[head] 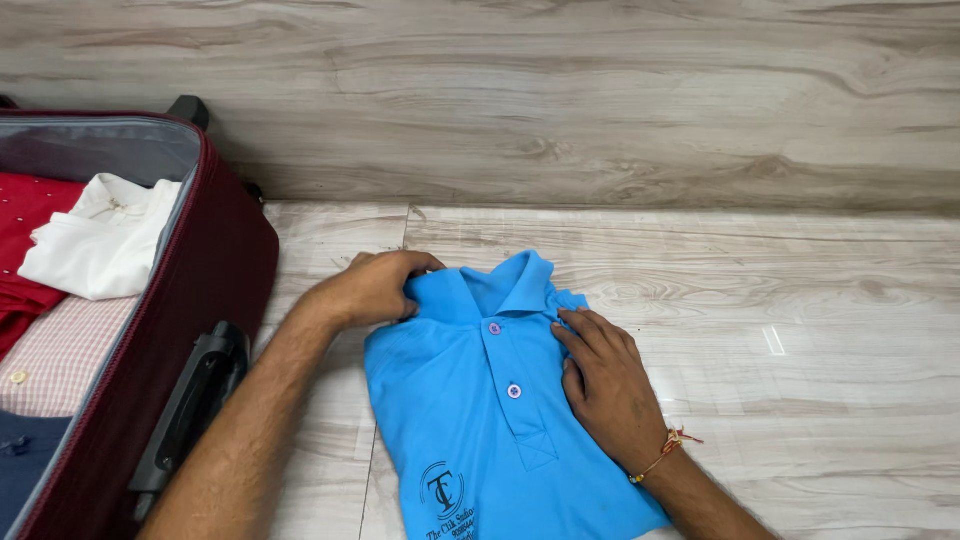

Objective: The person folds a blue polo shirt, a pair of navy blue pants, a yellow patterned shirt, and a white polka-dotted shirt. Each item is smoothed out, folded neatly, and placed into an open maroon suitcase on the floor.

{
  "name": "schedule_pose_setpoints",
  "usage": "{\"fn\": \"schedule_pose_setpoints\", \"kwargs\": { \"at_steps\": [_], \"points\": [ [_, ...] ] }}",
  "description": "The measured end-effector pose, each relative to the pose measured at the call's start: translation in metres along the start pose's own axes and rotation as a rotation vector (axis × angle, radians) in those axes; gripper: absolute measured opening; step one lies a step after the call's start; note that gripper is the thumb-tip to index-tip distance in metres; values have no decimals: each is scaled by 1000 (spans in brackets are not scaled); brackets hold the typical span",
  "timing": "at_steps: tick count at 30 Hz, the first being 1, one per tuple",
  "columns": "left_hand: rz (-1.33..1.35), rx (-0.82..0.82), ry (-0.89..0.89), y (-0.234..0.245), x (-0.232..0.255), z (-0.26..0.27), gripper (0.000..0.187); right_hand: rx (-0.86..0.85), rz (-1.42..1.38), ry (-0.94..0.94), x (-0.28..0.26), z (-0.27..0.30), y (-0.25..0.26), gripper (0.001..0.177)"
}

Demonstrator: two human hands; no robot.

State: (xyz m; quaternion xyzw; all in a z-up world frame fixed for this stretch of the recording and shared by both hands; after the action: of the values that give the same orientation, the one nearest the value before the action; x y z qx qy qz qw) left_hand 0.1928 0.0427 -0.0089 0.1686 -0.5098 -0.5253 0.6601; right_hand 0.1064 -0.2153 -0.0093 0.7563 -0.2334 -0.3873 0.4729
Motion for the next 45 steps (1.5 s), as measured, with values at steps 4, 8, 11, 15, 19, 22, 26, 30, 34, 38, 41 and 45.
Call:
{"fn": "schedule_pose_setpoints", "kwargs": {
  "at_steps": [4, 8, 11, 15, 19, 22, 26, 30, 34, 38, 41, 45],
  "points": [
    [-237, 214, -143, 17, 24, 17, 24, -2, 1, 0, -2, 0, 2, 39],
    [-249, 745, -533, 30, 62, 65, 24, -3, 1, -3, -1, 0, 2, 40],
    [-198, 802, -408, 24, 54, 59, 12, -4, -19, -9, 0, 2, 2, 41],
    [-116, 502, -336, 10, 33, 40, 26, -3, -19, -1, -2, -1, 3, 41],
    [14, 261, -213, -3, 7, 27, 46, 2, -9, 3, -1, 0, 3, 41],
    [-63, 278, -172, 0, -2, 21, 35, 4, -6, 7, -2, 1, 2, 41],
    [-136, 362, -192, -1, -5, 16, 16, -11, -8, -3, -3, 0, 2, 40],
    [422, 560, -615, 2, -6, 28, 15, -6, 0, -11, -1, 0, 2, 40],
    [714, 561, -674, 4, -16, 26, 12, -12, -7, -9, -2, -1, 2, 41],
    [438, 667, -438, 4, -9, 35, 12, -32, -8, -23, -2, -1, 2, 40],
    [179, 827, -363, 10, 1, 47, 15, -28, -9, -24, -1, -1, 2, 41],
    [-44, 826, -289, 10, 12, 55, 10, -32, -14, -26, -1, 0, 2, 42]
  ]
}}
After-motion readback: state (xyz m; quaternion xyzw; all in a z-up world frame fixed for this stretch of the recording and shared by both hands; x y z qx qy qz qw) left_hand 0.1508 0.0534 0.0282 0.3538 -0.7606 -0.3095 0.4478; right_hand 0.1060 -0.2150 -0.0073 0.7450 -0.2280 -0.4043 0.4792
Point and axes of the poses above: each hand's wrist, its own z-axis away from the middle knuckle, its own y-axis out of the back of the hand, x = y × z, the point moved 8 cm from there along -z, towards the middle knuckle, and after that the axes turned 12 degrees about -x, right-handed, at the moved point
